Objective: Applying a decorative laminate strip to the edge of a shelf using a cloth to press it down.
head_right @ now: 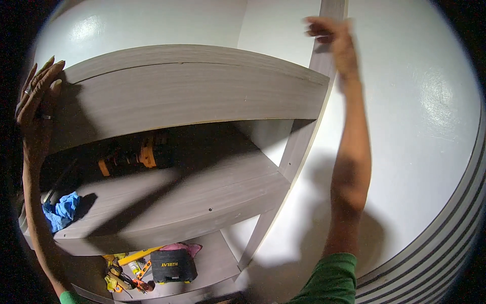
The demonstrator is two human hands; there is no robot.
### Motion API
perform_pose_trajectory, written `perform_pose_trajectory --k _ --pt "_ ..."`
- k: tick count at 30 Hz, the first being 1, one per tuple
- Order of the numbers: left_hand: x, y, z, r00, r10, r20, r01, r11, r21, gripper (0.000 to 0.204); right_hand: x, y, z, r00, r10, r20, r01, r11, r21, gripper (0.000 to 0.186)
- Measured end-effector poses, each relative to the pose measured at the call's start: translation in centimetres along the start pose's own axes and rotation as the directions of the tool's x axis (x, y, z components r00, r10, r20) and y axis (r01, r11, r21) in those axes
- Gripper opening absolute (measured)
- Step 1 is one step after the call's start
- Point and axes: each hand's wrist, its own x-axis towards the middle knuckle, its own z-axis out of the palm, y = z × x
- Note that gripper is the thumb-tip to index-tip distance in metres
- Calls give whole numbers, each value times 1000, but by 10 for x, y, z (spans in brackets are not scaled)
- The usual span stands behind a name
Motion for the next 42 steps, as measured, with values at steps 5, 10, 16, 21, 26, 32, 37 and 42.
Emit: perform_pose_trajectory --k 5,10,16,21,26,32,37,42 --pt "4 10 2 999 -23 -23 22 1000 -7 33 -16 8 38 986 -17 166 43 988 -151 90" --pt "13 17 -15 988 -147 -40 136 971 -198 34 -11 5 42 982 -26 189 66 975 -210 86" --pt "43 77 -7 986 -138 -97 101 943 -316 36 -17 0 39 994 42 104 -8 953 -302 62" --pt "76 97 -1 949 -315 -11 262 807 -530 8 -23 -13 45 979 201 44 -193 971 -141 64" --pt "74 94 -2 947 -321 -19 270 825 -497 16 -25 0 35 995 14 -99 -23 995 -92 48" --pt "50 64 -14 953 -304 -5 289 910 -298 20 -27 -96 79 927 -369 -68 347 912 -217 31" --pt "10 15 -29 912 -410 24 389 842 -375 24 -1 -160 127 927 -327 182 324 945 46 46" --pt "-13 -13 -43 881 -473 5 437 811 -389 28 33 -171 155 859 -244 450 97 941 325 52"
